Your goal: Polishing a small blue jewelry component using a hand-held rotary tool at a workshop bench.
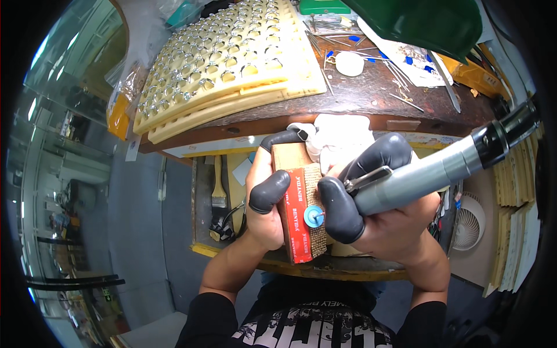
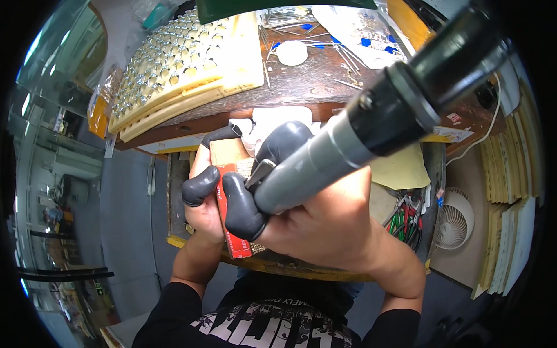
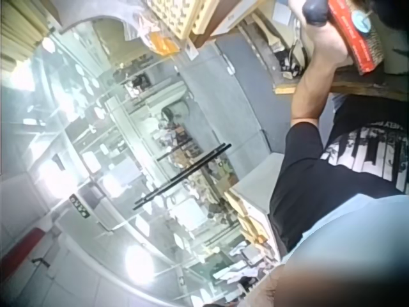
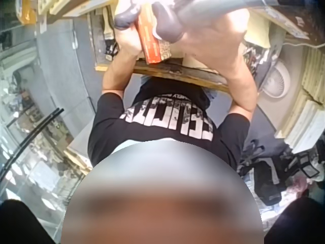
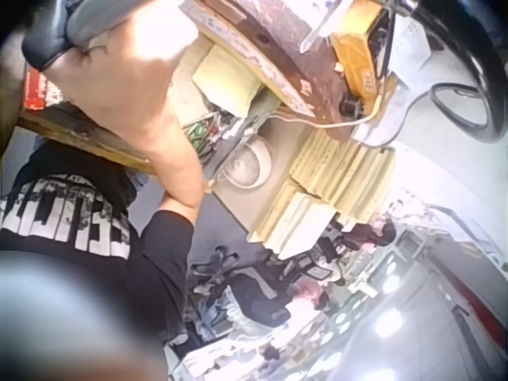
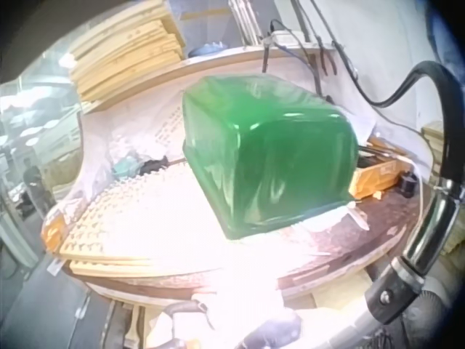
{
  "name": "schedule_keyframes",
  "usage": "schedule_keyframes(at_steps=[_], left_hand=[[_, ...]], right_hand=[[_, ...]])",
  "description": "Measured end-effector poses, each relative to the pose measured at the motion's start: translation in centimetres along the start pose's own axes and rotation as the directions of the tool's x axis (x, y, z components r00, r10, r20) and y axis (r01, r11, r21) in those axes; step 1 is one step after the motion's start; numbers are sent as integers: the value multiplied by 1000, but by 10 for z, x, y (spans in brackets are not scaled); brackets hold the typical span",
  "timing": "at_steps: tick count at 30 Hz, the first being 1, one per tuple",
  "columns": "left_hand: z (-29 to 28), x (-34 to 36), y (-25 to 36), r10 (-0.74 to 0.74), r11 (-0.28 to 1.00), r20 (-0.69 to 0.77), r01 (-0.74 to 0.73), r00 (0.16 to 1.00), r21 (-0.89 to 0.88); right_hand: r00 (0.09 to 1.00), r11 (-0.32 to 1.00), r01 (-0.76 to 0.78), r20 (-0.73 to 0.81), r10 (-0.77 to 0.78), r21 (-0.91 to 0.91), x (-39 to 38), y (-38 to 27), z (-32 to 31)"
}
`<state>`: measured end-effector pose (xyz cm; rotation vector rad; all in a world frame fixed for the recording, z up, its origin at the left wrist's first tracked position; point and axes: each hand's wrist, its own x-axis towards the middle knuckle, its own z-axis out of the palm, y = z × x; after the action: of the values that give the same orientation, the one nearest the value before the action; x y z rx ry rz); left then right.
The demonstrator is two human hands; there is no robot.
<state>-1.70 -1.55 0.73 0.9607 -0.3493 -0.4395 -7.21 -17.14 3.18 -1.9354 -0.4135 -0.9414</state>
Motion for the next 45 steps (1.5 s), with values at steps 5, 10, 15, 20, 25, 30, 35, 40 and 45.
schedule_keyframes(at_steps=[5,10,15,20,25,30,35,40,45], left_hand=[[-4,0,-4,30,1000,-9,-30,1000,-7],[8,-1,-4,22,997,-80,-28,997,-76],[5,-4,-3,22,999,-48,-23,999,-23],[-4,-1,-8,25,999,-17,-26,1000,-44],[-5,1,-9,27,998,-2,-27,1000,-51],[-3,0,-8,20,997,-8,-21,1000,-69],[0,0,-5,17,997,-5,-17,1000,-73],[1,1,-3,12,997,0,-12,1000,-77],[1,1,-2,8,998,0,-8,1000,-65]], right_hand=[[1000,997,11,-18,-9,79,2,0,-1],[997,992,-63,-28,67,110,3,-5,1],[998,993,1,-61,6,120,1,1,1],[997,993,36,-67,-29,110,1,3,4],[996,992,60,-79,-51,115,1,5,5],[997,992,50,-71,-42,116,1,4,5],[995,993,68,-80,-60,99,2,4,5],[996,994,69,-57,-64,89,0,6,4],[997,995,56,-56,-52,83,0,4,4]])
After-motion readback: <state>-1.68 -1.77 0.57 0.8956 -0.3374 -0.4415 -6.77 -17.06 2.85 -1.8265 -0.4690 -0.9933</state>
